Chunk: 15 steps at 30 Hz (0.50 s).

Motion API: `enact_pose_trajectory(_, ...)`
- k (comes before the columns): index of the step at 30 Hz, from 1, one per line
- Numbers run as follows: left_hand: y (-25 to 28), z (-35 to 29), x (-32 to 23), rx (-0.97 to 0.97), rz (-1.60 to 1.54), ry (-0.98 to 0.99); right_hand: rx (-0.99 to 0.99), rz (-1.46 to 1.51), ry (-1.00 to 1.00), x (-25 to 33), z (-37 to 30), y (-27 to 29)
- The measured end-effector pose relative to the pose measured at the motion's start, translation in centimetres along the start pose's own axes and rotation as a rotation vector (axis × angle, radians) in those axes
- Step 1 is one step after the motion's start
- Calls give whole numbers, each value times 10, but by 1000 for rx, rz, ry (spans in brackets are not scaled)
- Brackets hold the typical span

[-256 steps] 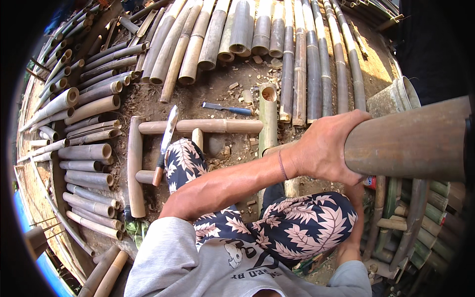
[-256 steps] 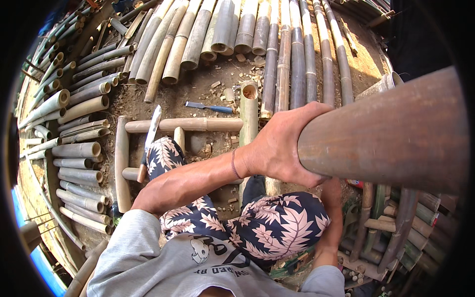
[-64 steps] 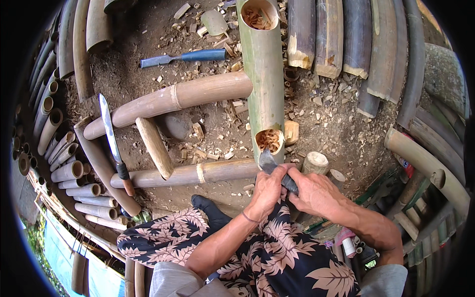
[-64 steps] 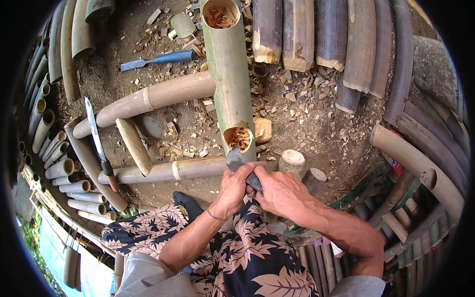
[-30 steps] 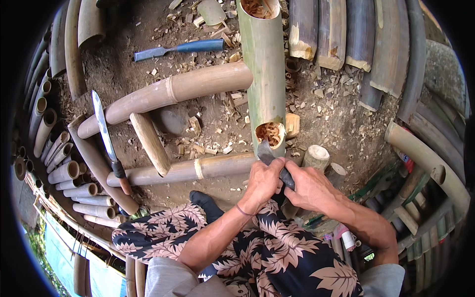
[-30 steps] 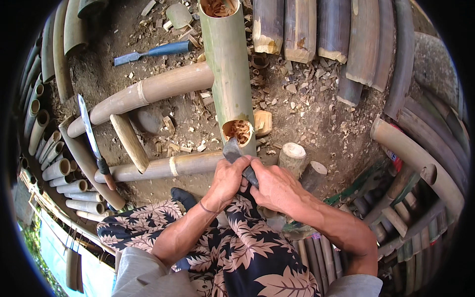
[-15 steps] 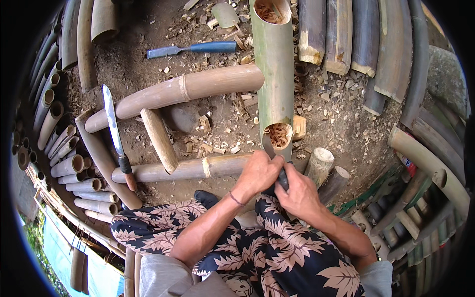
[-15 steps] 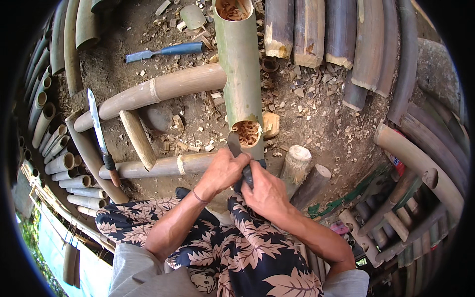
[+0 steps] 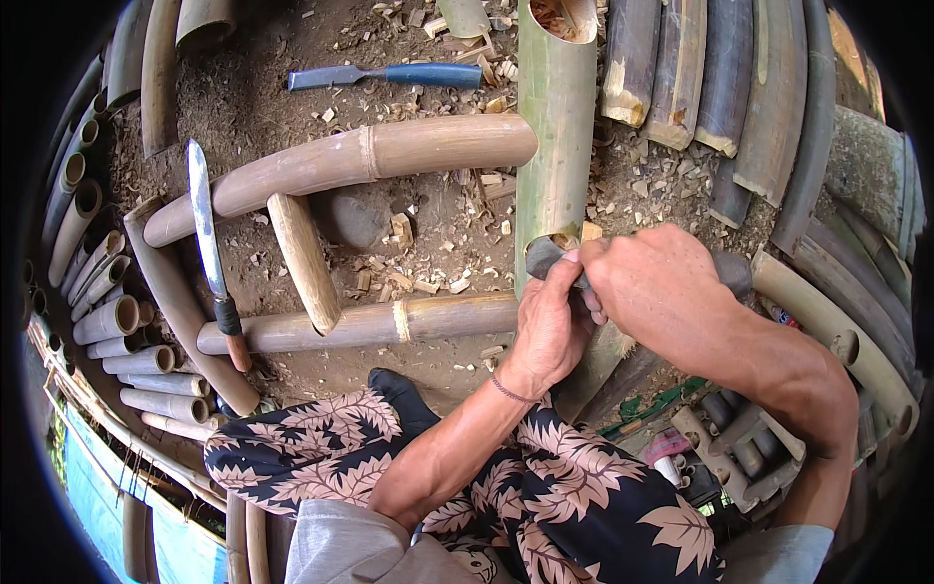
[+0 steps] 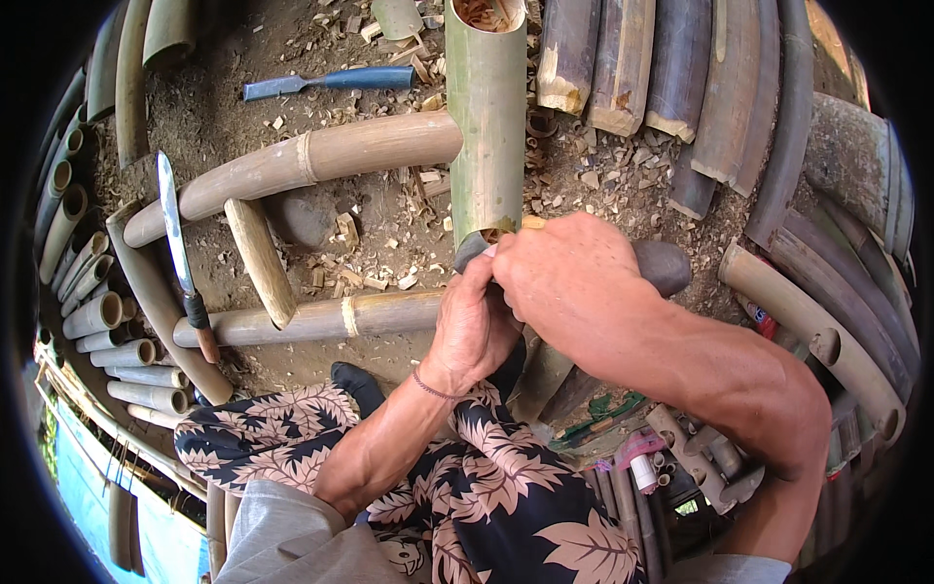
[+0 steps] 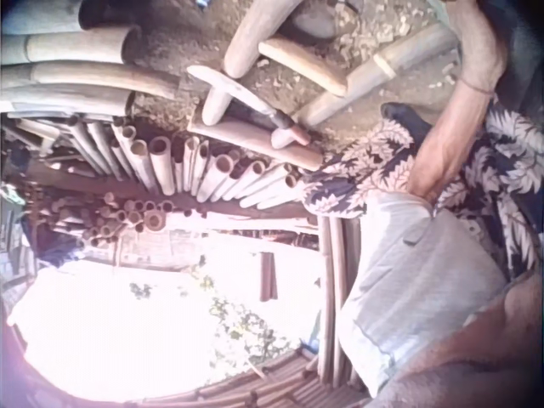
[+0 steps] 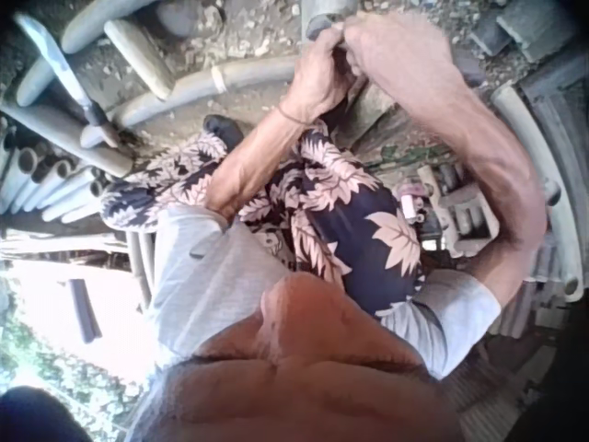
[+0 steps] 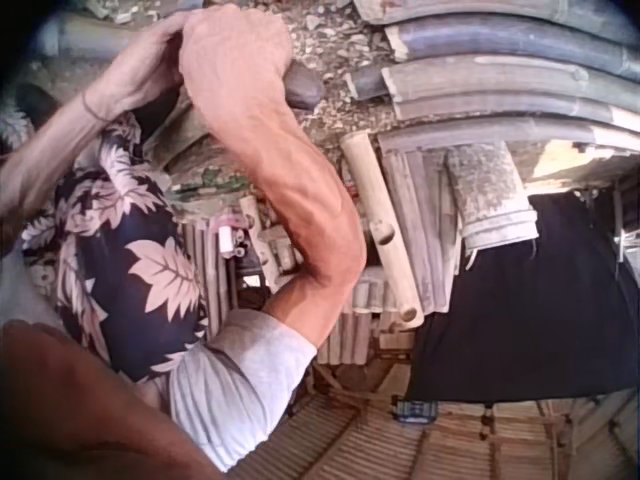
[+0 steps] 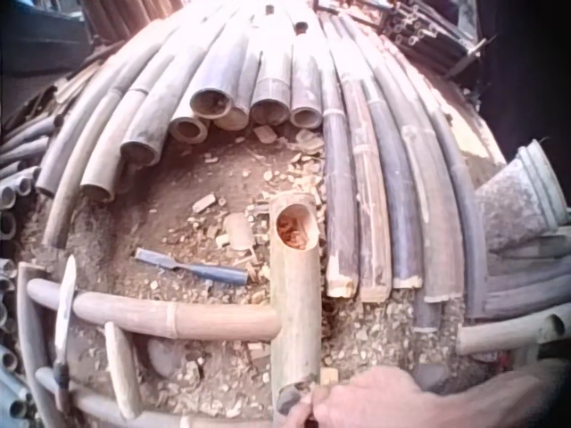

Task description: The person carves circular holes into a long bamboo stalk using a knife and a carving tool, then inserts shorter bamboo segments into these holes to construct a frame on the ground.

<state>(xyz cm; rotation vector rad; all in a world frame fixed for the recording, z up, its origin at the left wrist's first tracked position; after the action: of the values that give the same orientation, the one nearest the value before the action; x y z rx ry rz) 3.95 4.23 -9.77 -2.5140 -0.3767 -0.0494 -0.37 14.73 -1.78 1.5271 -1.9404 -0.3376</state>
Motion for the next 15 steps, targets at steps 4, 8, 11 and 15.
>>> enact_pose_trajectory(4, -7, -7, -6, 38, -304, 52, 213, -302, 148, 21, 42, 23)
enact_pose_trajectory(8, 2, 1, -5, 318, -278, 169, 163, -281, 108, 6, 52, 16)
enact_pose_trajectory(11, 31, -21, -3, 162, 470, 235, 102, 36, 5, -13, 20, -21)
enact_pose_trajectory(15, 23, -73, 5, 439, 1474, -61, -141, 758, -286, -6, -37, -89)
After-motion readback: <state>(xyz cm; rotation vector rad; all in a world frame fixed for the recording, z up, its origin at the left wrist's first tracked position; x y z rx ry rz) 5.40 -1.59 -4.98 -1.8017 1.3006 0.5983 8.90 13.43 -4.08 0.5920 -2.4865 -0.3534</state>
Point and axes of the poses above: each hand's wrist, its own z-axis towards the middle knuckle, its own y-axis out of the back of the hand, x = y × z, the point moved 6 cm from there along z, towards the middle knuckle, and after that the axes turned 4 degrees about -z, right-handed, at the moved point
